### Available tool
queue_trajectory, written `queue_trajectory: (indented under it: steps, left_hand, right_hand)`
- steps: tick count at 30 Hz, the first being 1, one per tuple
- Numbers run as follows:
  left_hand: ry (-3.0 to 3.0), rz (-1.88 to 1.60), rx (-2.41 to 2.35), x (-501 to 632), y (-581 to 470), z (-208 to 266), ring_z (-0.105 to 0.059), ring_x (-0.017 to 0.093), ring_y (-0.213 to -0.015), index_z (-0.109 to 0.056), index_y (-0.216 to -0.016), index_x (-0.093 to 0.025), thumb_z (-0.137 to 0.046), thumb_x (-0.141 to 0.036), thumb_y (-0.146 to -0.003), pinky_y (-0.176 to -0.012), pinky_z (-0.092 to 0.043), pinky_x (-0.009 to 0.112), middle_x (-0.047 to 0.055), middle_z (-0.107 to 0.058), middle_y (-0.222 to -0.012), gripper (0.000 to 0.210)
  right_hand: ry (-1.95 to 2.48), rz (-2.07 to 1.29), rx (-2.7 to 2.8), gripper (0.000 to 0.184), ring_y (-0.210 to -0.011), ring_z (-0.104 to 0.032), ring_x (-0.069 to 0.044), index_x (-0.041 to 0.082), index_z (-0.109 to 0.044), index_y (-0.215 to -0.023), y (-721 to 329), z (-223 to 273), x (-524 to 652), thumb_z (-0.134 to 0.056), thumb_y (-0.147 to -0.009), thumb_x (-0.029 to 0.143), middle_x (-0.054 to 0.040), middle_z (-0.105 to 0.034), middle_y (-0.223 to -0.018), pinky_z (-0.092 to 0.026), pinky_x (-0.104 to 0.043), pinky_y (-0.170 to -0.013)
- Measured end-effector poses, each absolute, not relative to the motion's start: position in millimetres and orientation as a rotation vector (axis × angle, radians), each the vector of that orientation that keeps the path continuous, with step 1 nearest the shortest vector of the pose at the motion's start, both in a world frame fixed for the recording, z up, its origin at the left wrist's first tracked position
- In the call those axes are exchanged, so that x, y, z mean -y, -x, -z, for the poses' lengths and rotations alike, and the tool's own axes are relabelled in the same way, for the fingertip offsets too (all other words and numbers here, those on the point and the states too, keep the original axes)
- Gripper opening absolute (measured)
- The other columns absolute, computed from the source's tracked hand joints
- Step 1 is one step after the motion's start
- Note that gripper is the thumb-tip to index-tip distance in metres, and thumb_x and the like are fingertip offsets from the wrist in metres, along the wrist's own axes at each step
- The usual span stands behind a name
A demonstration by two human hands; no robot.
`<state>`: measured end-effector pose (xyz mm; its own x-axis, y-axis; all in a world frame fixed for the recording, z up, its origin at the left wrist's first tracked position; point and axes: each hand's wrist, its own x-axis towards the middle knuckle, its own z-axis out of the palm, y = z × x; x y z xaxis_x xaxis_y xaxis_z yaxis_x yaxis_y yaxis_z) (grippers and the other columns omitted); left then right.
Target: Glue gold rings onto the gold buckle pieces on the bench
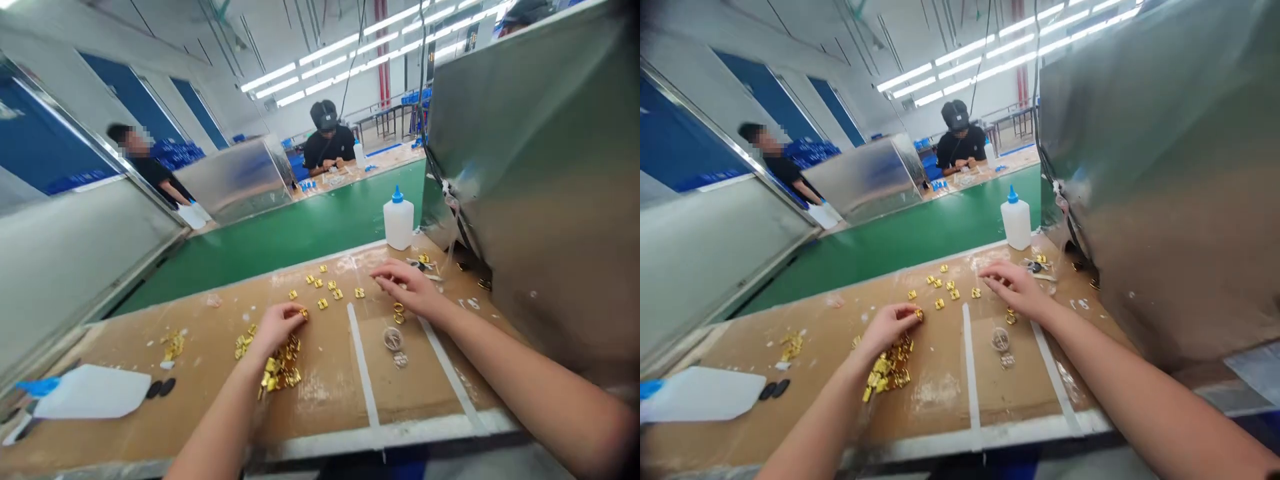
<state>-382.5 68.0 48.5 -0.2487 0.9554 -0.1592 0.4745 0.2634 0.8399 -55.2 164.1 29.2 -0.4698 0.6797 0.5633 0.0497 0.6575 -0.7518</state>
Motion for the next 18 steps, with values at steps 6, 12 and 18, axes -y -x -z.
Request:
queue_trajectory:
  steps: [6,12,18]
  left_hand:
    - [-1.438,-0.654,-1.911,-79,395,-52,-0.064,0.021,-0.070,-0.081,-0.100,-0.017,-0.083,-0.042,-0.062,-0.062,-0.043,0.030,0.008,-0.077,-0.088,0.045]
    - [-1.657,-0.469,-2.028,-44,408,-69,-0.065,0.025,-0.079,-0.080,-0.095,-0.023,-0.079,-0.046,-0.072,-0.072,-0.044,0.033,0.009,-0.076,-0.101,0.033]
    - [-1.774,-0.286,-2.025,-25,406,-57,-0.067,0.031,-0.088,-0.078,-0.081,-0.027,-0.078,-0.047,-0.073,-0.074,-0.044,0.035,0.007,-0.074,-0.095,0.021]
  right_hand:
    - [0.609,-0.841,2.036,0.025,-0.084,-0.062,-0.016,0.021,-0.071,-0.116,58,-25,-166,-0.056,-0.103,0.035,-0.0086,-0.069,-0.109,-0.046,-0.029,-0.067]
    - [0.567,-0.777,2.324,0.032,-0.070,-0.051,-0.014,0.017,-0.065,-0.086,51,-37,-161,-0.057,-0.103,0.043,-0.0020,-0.062,-0.078,-0.037,-0.028,-0.065]
    - [0.620,-0.649,2.712,0.046,-0.063,-0.043,-0.013,0.018,-0.050,-0.067,46,-48,-155,-0.055,-0.100,0.050,0.0005,-0.052,-0.066,-0.025,-0.028,-0.062]
